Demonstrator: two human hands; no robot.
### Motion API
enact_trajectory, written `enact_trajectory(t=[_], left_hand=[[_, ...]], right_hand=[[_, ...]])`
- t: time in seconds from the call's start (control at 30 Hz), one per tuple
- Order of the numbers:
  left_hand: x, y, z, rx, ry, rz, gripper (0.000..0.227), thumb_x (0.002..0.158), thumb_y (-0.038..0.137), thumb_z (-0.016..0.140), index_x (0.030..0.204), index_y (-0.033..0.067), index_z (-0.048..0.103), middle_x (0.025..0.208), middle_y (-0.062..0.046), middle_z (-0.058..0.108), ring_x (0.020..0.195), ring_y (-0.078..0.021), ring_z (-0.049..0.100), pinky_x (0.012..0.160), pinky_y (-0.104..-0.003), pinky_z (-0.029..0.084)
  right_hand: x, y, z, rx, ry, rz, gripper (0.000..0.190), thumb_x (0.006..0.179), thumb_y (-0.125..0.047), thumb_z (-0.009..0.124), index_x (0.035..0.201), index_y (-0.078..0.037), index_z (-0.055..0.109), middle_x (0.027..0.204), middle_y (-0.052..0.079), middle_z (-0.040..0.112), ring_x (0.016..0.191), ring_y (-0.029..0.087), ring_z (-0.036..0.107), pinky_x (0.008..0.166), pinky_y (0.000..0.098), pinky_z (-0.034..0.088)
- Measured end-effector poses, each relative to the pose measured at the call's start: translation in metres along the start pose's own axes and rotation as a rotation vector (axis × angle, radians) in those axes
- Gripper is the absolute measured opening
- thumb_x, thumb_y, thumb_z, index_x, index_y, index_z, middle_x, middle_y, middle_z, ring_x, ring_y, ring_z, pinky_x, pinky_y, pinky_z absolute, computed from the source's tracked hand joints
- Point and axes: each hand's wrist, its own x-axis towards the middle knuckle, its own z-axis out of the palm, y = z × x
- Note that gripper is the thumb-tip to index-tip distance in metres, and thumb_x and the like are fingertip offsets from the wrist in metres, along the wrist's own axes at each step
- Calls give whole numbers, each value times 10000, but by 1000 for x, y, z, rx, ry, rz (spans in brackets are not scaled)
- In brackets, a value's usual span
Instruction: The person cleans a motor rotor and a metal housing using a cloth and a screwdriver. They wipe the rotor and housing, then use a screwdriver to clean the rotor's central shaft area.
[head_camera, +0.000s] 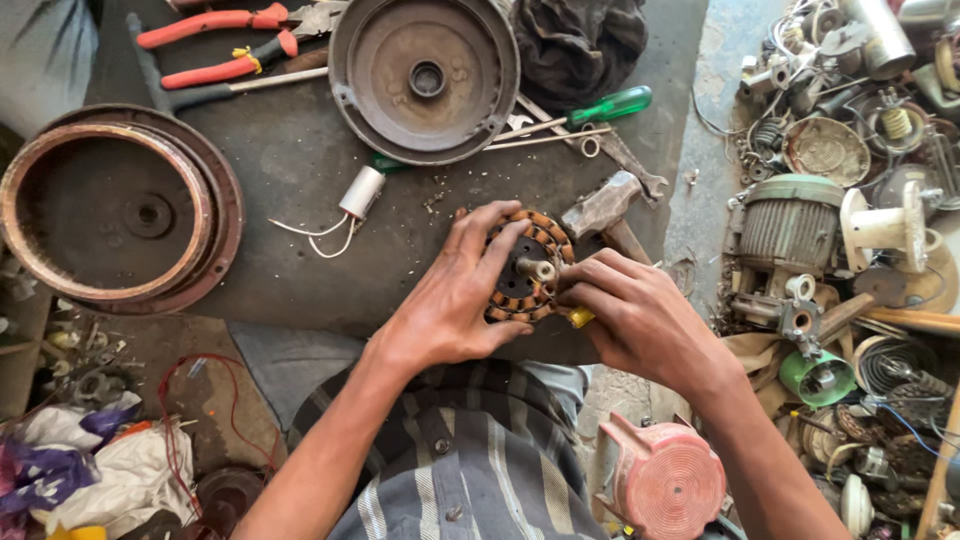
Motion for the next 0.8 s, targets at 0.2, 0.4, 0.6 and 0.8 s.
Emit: enact_trajectory(t=[0.2, 0.4, 0.6, 0.8], left_hand=[[2, 0, -1, -7, -19, -8, 1073, 629, 237, 934, 1495, -14, 352, 1562, -217, 298, 1476, -456, 286, 1251, -533, 233], [1, -1, 1, 1, -20, -7, 1078, 627, 245, 936, 1494, -16, 351, 1560, -223, 294, 1478, -464, 273, 1252, -549, 214], [3, -1, 1, 18, -27, 9, 1073, 621, 245, 942, 1487, -18, 365, 1553, -226, 300, 1472, -465, 283, 1250, -549, 217], [3, -3, 0, -16, -39, 3, 1066, 624, 232, 939, 1482, -29, 363, 1557, -234, 298, 1465, -478, 289, 1233, -531, 267]], right_hand=[[5, -22, 18, -102, 261, 122, 316, 837, -177, 800, 1085, -9, 699, 1182, 140, 645, 1026, 328, 625, 869, 439, 528], [7, -25, 41, -85, 345, 231, 241, 827, -126, 779, 1033, -26, 702, 1175, 111, 657, 1059, 318, 626, 870, 426, 528], [5, -24, 32, -481, 202, 79, 308, 779, -181, 731, 1032, -6, 709, 1164, 85, 666, 1064, 258, 616, 833, 391, 497], [-3, -7, 26, -615, 165, -130, 302, 793, -169, 671, 1067, -54, 722, 1209, 62, 674, 1068, 210, 632, 792, 356, 489]])
